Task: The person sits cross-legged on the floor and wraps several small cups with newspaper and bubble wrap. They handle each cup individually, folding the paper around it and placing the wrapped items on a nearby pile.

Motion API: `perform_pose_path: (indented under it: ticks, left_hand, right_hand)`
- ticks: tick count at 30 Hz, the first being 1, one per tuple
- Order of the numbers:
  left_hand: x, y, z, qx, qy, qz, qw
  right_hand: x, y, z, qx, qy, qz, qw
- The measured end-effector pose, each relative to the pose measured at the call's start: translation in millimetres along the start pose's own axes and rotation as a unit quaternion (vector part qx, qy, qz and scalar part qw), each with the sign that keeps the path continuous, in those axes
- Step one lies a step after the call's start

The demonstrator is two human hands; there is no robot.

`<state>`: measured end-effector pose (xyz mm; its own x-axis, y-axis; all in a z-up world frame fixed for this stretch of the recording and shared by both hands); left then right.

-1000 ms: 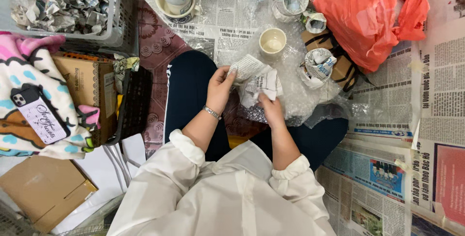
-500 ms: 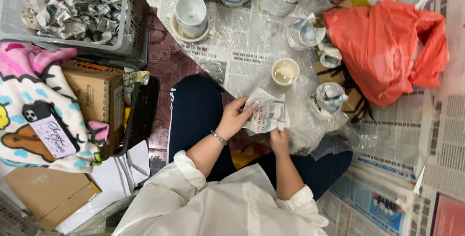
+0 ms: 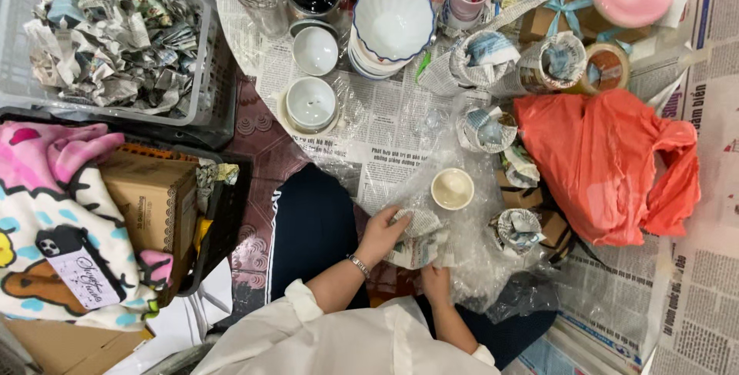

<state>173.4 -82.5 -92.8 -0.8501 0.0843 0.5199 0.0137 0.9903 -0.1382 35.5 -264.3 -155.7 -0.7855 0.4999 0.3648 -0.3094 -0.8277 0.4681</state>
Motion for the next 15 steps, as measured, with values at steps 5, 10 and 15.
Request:
perform_pose_path:
  ticks: [5,10,15]
  left_hand:
    - [3,0,-10,-0.073,-0.050,-0.005,0.996]
    - [5,3,-9,-0.122,0.000,-0.016,0.992]
    - [8,0,-19,-0.128,-0.037,-0.033,0.991]
  right_hand:
    - [9,-4,-22,-0.085,-0.128,0.011,0.988]
    - [10,-11,-22,-0.164,-0.113,0.030,0.980]
    - [7,-5,-9,-0.074,0.001,0.002,0.997]
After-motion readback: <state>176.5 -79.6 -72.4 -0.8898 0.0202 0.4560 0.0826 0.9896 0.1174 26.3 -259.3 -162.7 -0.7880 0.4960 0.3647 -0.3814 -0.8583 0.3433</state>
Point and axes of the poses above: each hand's wrist, its own x-axis away from the middle knuckle, its own y-axis out of the back of the hand, z = x × y, the point moved 8 cm from there along -x, towards the middle knuckle, and after that the axes turned 10 degrees about -z, right-handed, at the moved point
